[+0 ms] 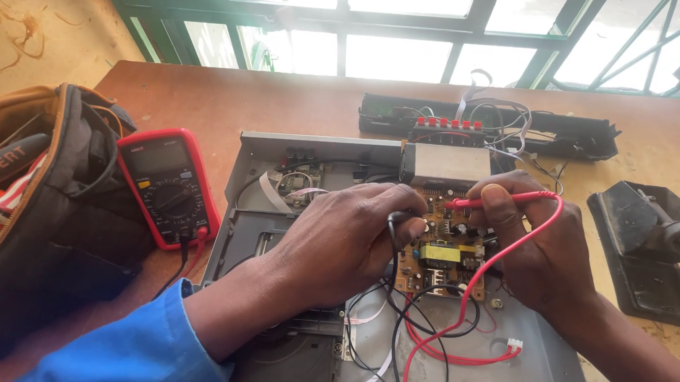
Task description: Using a multimeter to test various points on a circuit board for diagnostic purposes.
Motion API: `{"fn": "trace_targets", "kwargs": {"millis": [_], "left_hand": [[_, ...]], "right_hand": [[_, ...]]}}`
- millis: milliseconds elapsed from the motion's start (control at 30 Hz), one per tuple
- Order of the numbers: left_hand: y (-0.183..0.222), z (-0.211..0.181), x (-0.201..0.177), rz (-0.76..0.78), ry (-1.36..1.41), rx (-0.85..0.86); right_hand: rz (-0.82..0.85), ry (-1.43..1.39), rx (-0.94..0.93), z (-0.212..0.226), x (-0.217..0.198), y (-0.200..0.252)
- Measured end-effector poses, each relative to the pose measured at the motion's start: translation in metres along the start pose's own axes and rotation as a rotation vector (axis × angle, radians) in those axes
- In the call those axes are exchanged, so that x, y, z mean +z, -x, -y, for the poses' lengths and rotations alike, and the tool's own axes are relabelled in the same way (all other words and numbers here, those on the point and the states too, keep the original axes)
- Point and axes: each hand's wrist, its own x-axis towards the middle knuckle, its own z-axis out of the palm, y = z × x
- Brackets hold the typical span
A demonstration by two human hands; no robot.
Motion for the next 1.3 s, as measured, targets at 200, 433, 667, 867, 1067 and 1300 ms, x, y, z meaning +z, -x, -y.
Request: {"fn": "trace_targets", "kwargs": {"millis": [200, 433, 667, 867, 1067, 1300], "left_hand": [[0.001, 0.003, 0.003, 0.035, -0.03, 0.029], [0.002, 0.005, 0.004, 0.065, -0.025, 0.004], [0.003, 0.008, 0.005, 0.057, -0.014, 0.034], [0.003, 0.009, 0.005, 0.071, -0.012, 0.004], [0.003, 0.01, 0.007, 0.059, -0.007, 0.007], [0.002, 0.008, 0.006, 0.059, -0.019, -0.018]], "right_hand": [[0.012, -0.02, 0.019, -0.003, 0.001, -0.001], [0.065, -0.051, 0.044, 0.001, 0.002, -0.004], [0.13, -0.185, 0.093, -0.006, 0.004, -0.01], [0.21, -0.22, 0.188, -0.014, 0.0, -0.013], [0.226, -0.2, 0.231, -0.004, 0.0, -0.014], [0.12, -0.039, 0.316, 0.019, 0.003, -0.006]]}}
